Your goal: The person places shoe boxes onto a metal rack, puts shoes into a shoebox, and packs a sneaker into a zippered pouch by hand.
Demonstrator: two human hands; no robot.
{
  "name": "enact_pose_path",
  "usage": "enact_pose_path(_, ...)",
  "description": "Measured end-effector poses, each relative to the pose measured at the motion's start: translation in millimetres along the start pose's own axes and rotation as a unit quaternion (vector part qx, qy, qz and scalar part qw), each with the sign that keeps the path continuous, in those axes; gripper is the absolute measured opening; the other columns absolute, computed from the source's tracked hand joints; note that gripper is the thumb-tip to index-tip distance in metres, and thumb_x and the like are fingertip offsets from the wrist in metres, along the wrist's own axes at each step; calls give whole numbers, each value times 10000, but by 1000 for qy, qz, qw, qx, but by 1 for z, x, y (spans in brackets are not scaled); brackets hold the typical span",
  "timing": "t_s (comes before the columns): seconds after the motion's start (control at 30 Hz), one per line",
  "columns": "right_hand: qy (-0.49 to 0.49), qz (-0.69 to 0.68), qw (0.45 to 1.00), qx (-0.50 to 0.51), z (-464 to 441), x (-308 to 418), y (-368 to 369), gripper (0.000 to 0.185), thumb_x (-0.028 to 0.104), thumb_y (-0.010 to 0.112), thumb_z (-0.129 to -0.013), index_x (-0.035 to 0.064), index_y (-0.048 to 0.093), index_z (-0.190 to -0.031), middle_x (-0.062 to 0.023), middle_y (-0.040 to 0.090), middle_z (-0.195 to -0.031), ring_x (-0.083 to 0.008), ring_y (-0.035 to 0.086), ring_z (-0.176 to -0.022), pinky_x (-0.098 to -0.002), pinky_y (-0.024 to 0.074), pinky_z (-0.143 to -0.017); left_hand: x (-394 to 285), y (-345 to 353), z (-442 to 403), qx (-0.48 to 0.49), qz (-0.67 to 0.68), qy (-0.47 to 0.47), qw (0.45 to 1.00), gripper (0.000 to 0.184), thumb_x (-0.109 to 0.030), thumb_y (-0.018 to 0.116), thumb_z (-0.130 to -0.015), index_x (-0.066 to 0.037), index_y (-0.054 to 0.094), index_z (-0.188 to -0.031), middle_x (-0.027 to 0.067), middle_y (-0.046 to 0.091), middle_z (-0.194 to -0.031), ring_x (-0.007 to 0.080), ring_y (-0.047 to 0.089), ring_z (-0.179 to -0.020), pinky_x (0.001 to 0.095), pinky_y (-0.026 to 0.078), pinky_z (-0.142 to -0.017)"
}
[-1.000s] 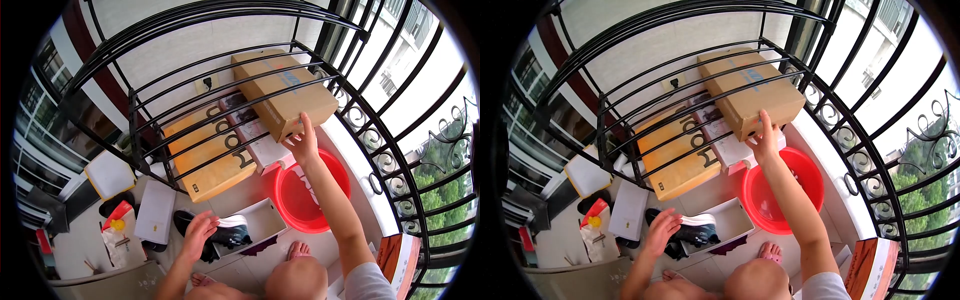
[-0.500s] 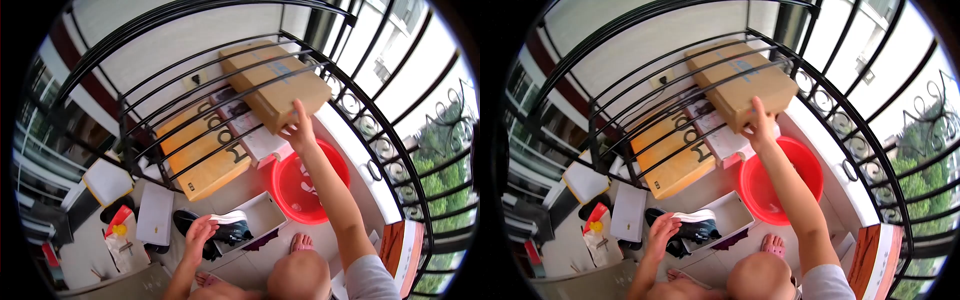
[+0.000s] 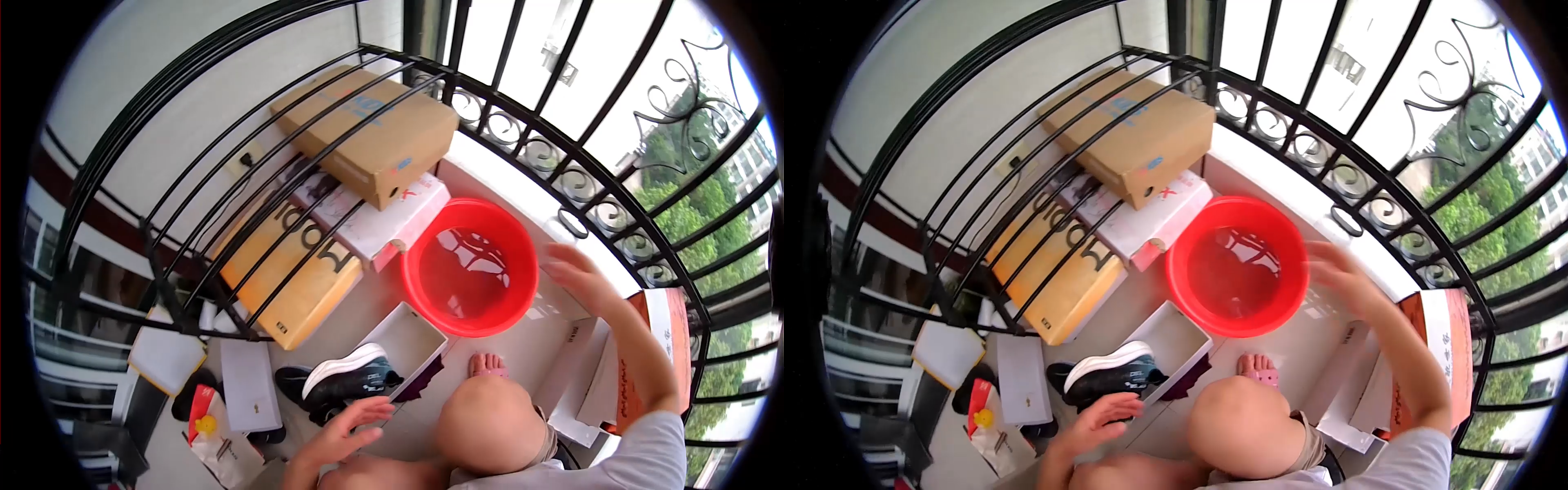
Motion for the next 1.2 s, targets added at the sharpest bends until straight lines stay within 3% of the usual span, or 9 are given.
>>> enact_pose_path(0.13,-22,7,972,-234,93,-50,-161,512,278,601,-862,44,445,-1290,-96,499,-1244,-235,513,-1123,-364,406,-954,-13,17,1,37,-165,32,985,529,-123,603,-879,-15,370,-1341,118,474,-1301,201,478,-1187,327,370,-1007)
enact_pose_path(0.2,4,362,862,-356,176,-49,-220,457,241,540,-921,54,434,-1325,-138,475,-1310,-287,441,-1210,-393,363,-1013,-4,22,-3,83,-235,4,968,534,-122,610,-871,-18,377,-1340,123,482,-1295,206,474,-1195,332,368,-1007)
enact_pose_path(0.27,-46,211,862,-459,240,-63,-224,465,280,545,-916,79,438,-1321,-142,460,-1324,-296,418,-1234,-405,344,-1025,-2,23,-5,77,-160,-17,984,509,-104,573,-883,-24,373,-1344,131,497,-1275,219,474,-1199,342,345,-1022)
enact_pose_path(0.37,295,332,723,-530,312,-32,-169,553,512,377,-923,120,445,-1308,-139,462,-1336,-269,440,-1232,-358,364,-993,12,23,-7,121,-123,-38,984,501,-188,521,-912,-6,357,-1350,151,470,-1304,246,461,-1205,376,337,-1025)
enact_pose_path(0.53,172,358,562,-726,418,-171,-229,575,351,615,-837,29,446,-1282,-136,495,-1237,-296,482,-1149,-402,365,-989,23,18,-6,155,-57,-47,985,499,-250,480,-954,-2,342,-1364,143,449,-1329,257,442,-1218,377,315,-1037)
enact_pose_path(0.7,291,131,551,-771,480,-194,-234,866,556,663,-723,25,376,-1344,-177,389,-1357,-334,437,-1195,-430,326,-1019,23,10,-9,129,-79,-61,987,505,-284,476,-955,-8,354,-1360,145,452,-1333,262,428,-1234,385,304,-1045)
enact_pose_path(0.8,267,-308,645,-647,476,-257,-208,845,639,611,-736,83,413,-1341,-147,430,-1342,-284,436,-1207,-511,342,-991,23,8,-13,125,-75,-57,988,493,-283,473,-955,-8,367,-1351,152,463,-1320,269,452,-1211,390,324,-1031)
enact_pose_path(0.9,164,-433,746,-478,440,-266,-181,786,682,552,-754,125,464,-1302,-117,465,-1315,-274,442,-1195,-549,339,-981,17,10,-21,128,-88,-47,987,481,-277,472,-956,-8,377,-1343,157,478,-1302,274,476,-1182,391,345,-1013)
enact_pose_path(1.2,122,-484,753,-429,421,-265,-162,683,684,575,-738,192,553,-1211,-79,489,-1281,-292,449,-1176,-539,362,-966,23,4,-27,118,-93,-33,988,471,-256,462,-959,11,373,-1336,158,481,-1291,272,477,-1176,390,351,-1010)
Point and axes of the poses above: each hand's wrist, its own z-axis away from the middle knuckle, its own y-axis out of the palm, x = y × z, the point moved 8 cm from there along -z, towards the middle knuckle
